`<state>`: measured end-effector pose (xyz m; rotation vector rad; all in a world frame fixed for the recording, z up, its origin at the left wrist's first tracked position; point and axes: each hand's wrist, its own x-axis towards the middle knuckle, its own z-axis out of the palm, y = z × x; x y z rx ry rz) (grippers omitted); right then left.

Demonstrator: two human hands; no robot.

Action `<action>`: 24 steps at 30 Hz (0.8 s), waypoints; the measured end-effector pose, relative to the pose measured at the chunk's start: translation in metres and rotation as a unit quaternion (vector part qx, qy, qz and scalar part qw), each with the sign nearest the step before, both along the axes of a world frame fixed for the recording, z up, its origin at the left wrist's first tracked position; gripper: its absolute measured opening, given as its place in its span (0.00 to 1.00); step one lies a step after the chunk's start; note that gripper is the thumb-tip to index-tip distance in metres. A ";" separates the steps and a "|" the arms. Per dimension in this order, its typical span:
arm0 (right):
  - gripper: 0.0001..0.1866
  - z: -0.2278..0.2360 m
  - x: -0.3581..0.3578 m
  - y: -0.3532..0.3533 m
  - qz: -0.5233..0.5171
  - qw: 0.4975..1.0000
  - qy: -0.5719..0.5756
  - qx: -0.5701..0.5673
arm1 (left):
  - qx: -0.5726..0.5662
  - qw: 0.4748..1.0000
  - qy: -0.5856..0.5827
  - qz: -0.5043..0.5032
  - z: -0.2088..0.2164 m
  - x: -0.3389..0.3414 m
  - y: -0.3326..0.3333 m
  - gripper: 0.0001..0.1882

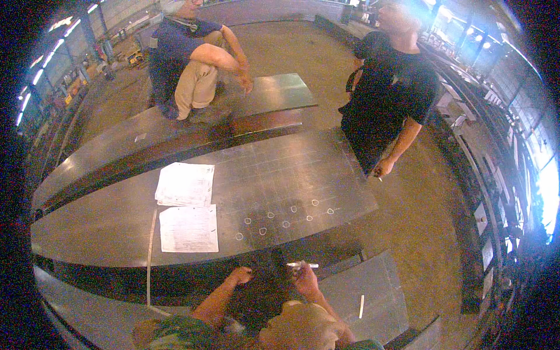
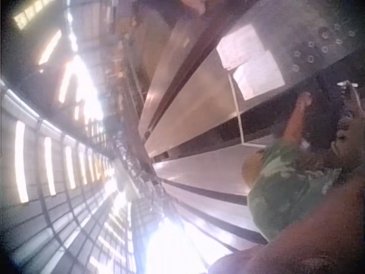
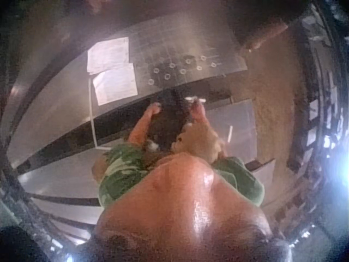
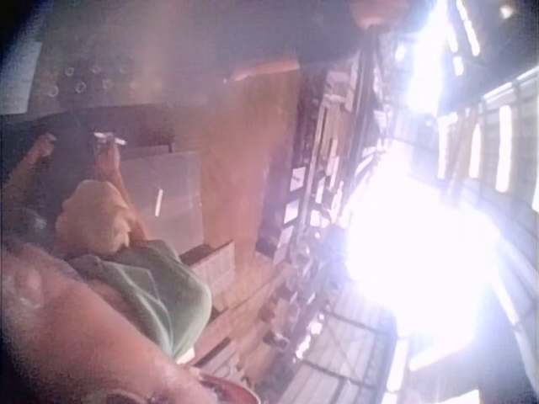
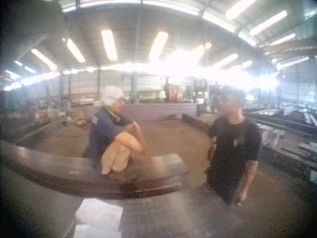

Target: The person uses a set square and a white marker to draw a grid and circles on a large metal sheet. They reference a paper document placed on the sheet and continue marking while another person works nearby.

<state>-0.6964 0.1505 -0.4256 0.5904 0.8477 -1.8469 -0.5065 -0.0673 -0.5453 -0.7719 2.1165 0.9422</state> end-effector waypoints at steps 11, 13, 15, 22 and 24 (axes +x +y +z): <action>0.13 0.014 -0.031 0.015 -0.124 0.987 0.052 0.086 | 0.197 0.955 0.220 -0.002 -0.004 -0.046 0.001 0.16; 0.13 0.013 -0.048 0.042 -0.129 0.988 0.028 0.076 | 0.277 0.934 0.213 0.070 0.022 -0.087 0.030 0.17; 0.13 0.014 -0.049 0.046 -0.130 0.989 0.037 0.056 | 0.313 0.909 0.252 0.108 0.046 -0.109 0.036 0.21; 0.11 0.012 -0.056 0.046 -0.151 0.985 0.062 0.065 | 0.300 0.836 0.437 0.144 0.121 -0.148 0.036 0.33; 0.10 0.013 -0.045 0.040 -0.125 0.989 0.039 0.074 | 0.359 0.809 0.383 0.266 0.123 -0.140 0.035 0.30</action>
